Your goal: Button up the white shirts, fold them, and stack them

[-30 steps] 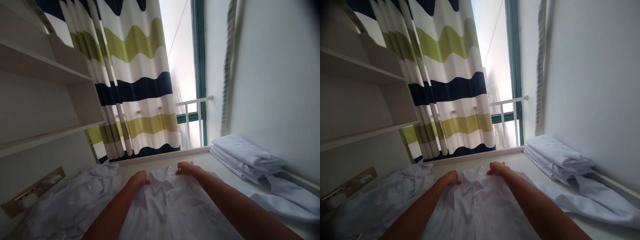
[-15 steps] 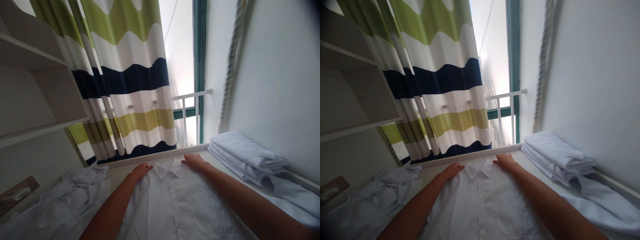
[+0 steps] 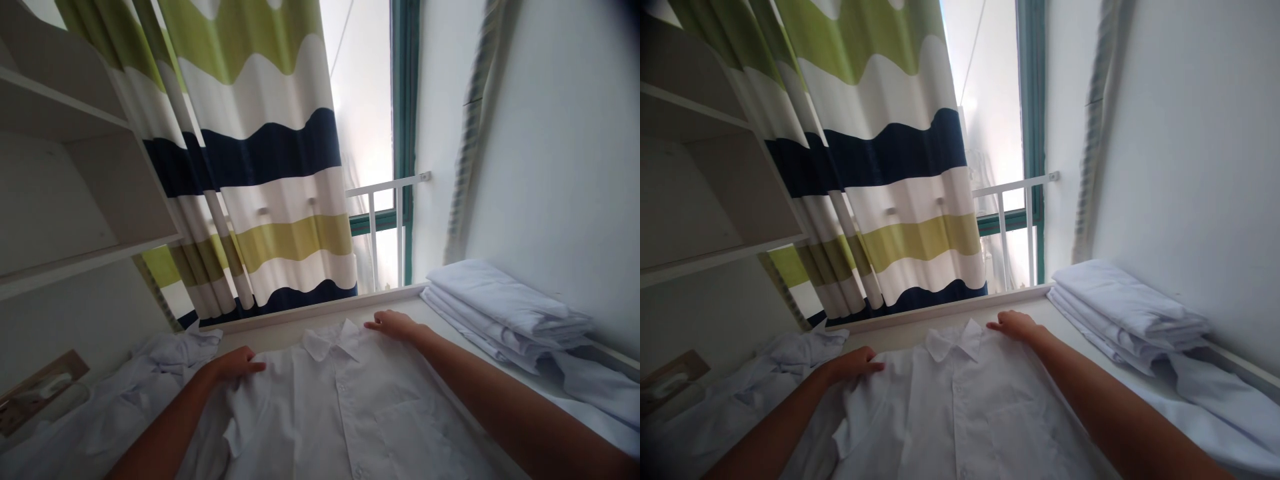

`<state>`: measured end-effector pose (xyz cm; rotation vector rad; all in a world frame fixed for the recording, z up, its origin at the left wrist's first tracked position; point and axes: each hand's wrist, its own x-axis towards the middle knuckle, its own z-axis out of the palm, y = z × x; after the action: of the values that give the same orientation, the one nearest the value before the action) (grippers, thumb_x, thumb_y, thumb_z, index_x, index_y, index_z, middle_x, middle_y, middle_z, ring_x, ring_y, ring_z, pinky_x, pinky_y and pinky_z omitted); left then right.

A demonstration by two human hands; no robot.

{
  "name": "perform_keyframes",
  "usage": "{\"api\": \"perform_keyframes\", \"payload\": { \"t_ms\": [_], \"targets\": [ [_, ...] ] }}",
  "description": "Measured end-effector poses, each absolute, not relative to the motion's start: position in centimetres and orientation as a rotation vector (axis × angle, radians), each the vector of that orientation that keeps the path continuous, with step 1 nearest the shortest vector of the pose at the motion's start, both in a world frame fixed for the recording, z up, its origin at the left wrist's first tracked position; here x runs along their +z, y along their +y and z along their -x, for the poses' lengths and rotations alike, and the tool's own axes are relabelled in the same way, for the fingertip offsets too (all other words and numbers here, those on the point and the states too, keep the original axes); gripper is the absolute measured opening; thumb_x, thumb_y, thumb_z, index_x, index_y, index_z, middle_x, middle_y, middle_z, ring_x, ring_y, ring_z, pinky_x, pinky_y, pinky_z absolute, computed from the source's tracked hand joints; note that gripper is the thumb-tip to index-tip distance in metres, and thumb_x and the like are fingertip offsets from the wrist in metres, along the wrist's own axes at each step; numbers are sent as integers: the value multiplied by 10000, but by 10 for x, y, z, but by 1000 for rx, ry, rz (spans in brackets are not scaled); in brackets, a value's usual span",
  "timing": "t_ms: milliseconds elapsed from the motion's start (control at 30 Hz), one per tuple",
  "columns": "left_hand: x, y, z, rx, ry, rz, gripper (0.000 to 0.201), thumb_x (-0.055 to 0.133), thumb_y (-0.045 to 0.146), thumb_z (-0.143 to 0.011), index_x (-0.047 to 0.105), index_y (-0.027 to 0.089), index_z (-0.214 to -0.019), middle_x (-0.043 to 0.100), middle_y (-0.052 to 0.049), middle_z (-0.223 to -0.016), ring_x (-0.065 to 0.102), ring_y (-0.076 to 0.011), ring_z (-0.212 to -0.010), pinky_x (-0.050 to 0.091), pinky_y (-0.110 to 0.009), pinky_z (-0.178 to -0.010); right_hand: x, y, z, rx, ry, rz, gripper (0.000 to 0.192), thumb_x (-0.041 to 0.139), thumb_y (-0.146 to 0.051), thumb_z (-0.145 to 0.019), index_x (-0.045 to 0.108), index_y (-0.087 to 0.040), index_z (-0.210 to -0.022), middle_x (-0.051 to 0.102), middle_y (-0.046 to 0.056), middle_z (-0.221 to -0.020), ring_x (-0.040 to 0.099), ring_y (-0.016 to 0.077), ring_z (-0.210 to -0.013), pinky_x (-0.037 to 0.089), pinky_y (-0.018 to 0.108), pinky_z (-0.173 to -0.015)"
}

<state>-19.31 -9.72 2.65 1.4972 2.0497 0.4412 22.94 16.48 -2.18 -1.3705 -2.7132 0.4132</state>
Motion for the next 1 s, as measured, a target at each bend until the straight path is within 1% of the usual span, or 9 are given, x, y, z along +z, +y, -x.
{"api": "perform_keyframes", "payload": {
  "t_ms": [100,167,233,367,533,600,700,833,1000],
  "targets": [
    [30,-121,197,499,2022,-1525,593,544,783,-741,555,190,-743,596,-9,-749,540,-191,-712,417,-277,-663,-20,170,-245,509,-2706,1340,655,358,-716,-947,703,-178,-802,732,137,-928,678,278,-831,468,344,-738],
    [31,-130,198,543,2051,-1539,581,375,758,-851,547,203,-845,623,-20,-851,569,-208,-793,445,-285,-713,-21,170,-258,524,-2692,1330,605,390,-673,-954,691,-178,-779,733,140,-909,671,278,-814,448,335,-720],
    [31,-134,199,552,2101,-1561,565,324,734,-879,537,210,-871,631,-31,-894,584,-228,-849,453,-298,-752,-24,165,-269,508,-2673,1321,506,446,-607,-956,672,-185,-792,731,128,-901,660,268,-806,431,325,-716],
    [29,-134,204,479,2205,-1628,485,416,691,-863,544,224,-838,646,-39,-881,601,-257,-879,434,-321,-815,-31,156,-283,429,-2619,1300,404,390,-521,-1004,622,-207,-903,718,103,-967,643,244,-858,413,309,-757],
    [25,-143,208,299,2324,-1664,374,465,584,-889,562,237,-787,676,-42,-827,632,-266,-846,412,-319,-785,-32,151,-289,332,-2571,1390,459,503,-656,-907,608,-210,-880,697,115,-853,639,300,-804,404,348,-714],
    [23,-147,207,227,2389,-1666,342,447,534,-915,560,236,-791,678,-43,-820,636,-262,-826,405,-323,-764,-29,149,-289,324,-2533,1403,486,461,-670,-921,611,-212,-866,693,111,-821,639,299,-782,407,349,-697],
    [26,-144,198,170,2531,-1700,243,468,443,-921,573,225,-892,679,-80,-950,617,-292,-924,401,-354,-784,-15,138,-292,301,-2439,1356,459,376,-604,-983,608,-214,-918,704,110,-913,640,270,-835,424,337,-715],
    [41,-129,148,159,2640,-1883,193,515,329,-907,589,216,-1044,617,-121,-1156,518,-334,-1139,379,-429,-900,24,101,-321,203,-2284,1244,382,402,-544,-996,584,-208,-988,683,118,-1048,617,249,-943,439,337,-829],
    [61,-113,36,146,2232,-2404,156,498,270,-947,636,253,-1017,653,-61,-1143,585,-275,-1089,436,-442,-918,62,44,-416,30,-1915,1270,355,428,-521,-986,597,-237,-856,614,15,-723,559,196,-638,426,330,-654]
  ]
}}
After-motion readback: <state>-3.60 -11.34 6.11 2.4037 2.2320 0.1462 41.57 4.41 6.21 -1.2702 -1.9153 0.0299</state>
